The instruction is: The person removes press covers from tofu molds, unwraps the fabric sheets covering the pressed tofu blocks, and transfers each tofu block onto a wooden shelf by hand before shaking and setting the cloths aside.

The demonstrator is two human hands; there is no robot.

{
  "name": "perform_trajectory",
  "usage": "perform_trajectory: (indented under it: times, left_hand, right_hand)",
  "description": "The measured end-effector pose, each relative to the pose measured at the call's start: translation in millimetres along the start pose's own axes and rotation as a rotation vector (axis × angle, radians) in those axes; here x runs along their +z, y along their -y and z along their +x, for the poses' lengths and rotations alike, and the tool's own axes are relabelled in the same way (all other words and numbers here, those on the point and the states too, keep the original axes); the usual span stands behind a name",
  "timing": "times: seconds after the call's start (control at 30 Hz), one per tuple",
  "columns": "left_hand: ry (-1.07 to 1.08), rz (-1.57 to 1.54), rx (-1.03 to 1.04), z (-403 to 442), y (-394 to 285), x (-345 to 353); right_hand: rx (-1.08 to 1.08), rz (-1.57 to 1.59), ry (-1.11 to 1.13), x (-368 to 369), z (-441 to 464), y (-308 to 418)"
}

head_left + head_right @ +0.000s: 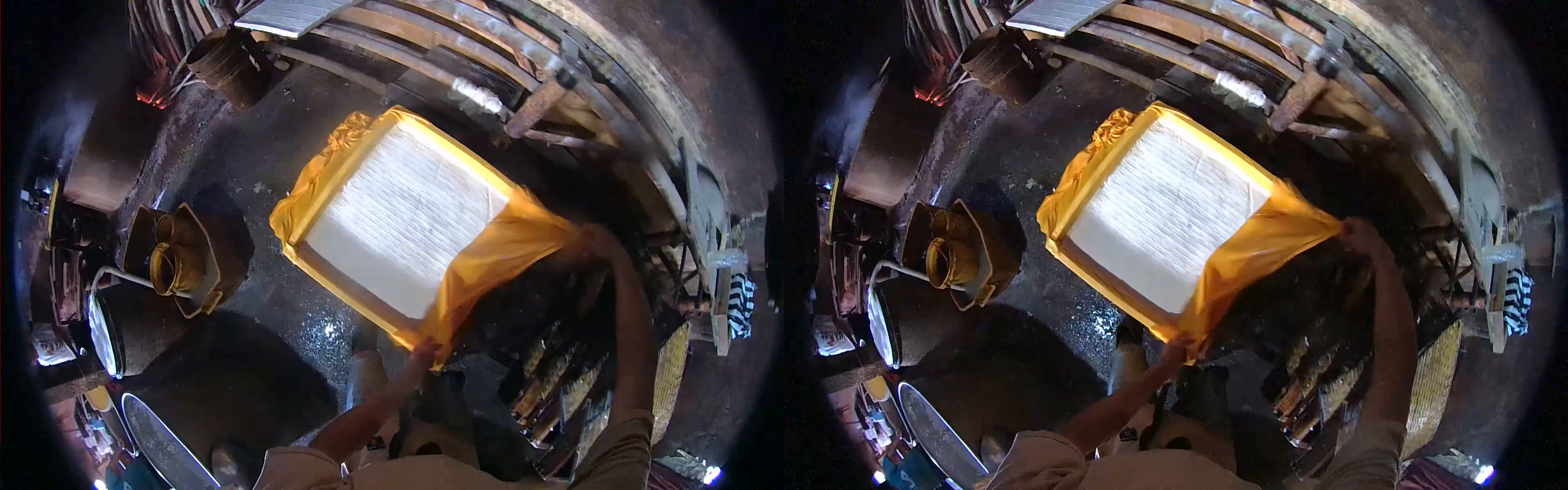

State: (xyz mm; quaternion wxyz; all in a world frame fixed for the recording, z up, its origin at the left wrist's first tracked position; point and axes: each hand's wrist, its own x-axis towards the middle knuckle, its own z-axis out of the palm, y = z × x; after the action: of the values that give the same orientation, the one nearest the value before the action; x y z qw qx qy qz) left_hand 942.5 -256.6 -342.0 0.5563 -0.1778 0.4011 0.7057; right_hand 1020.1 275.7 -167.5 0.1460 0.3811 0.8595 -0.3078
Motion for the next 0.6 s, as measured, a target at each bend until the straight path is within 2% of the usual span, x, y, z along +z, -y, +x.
perform_trajectory:
  times: [0.03,0.07,0.1,0.13,0.17,0.2,0.23,0.3,0.33,0.47,0.6]
  left_hand:
    - [0.107,0.101,-0.133,-6.1,6.6,26.8]
    - [0.216,0.201,-0.267,-16.4,13.7,53.0]
    - [0.234,0.254,-0.356,-34.2,24.1,77.4]
    - [0.250,0.306,-0.444,-46.3,35.5,97.2]
    - [0.486,0.297,-0.400,-52.9,62.8,101.0]
    - [0.606,0.295,-0.382,-56.5,79.3,107.2]
    - [0.724,0.288,-0.362,-60.3,95.2,113.9]
    - [0.820,0.305,-0.416,-66.2,102.4,122.2]
    - [0.830,0.330,-0.445,-67.4,101.1,122.9]
    - [0.716,0.466,-0.466,-49.4,71.5,79.2]
    - [0.392,0.688,-0.348,-13.0,1.2,-24.2]
  right_hand:
    - [-0.034,-0.096,-0.122,-16.7,-6.6,-31.5]
    - [0.136,0.153,-0.269,-35.8,-30.8,-24.0]
    - [0.304,0.403,-0.415,-54.4,-56.4,-9.6]
    - [0.310,0.402,-0.423,-62.2,-67.4,-30.7]
    - [0.269,0.590,-0.612,-71.5,-76.0,-62.9]
    - [0.224,0.776,-0.801,-72.6,-80.7,-88.7]
    - [0.231,0.777,-0.807,-62.5,-76.1,-104.6]
    - [0.393,1.264,-1.062,-42.1,-63.4,-128.4]
    - [0.435,1.359,-1.128,-24.1,-51.2,-135.4]
    - [0.406,1.326,-0.986,104.9,-11.2,-118.6]
    - [0.525,1.378,-0.776,284.2,-40.2,-82.1]
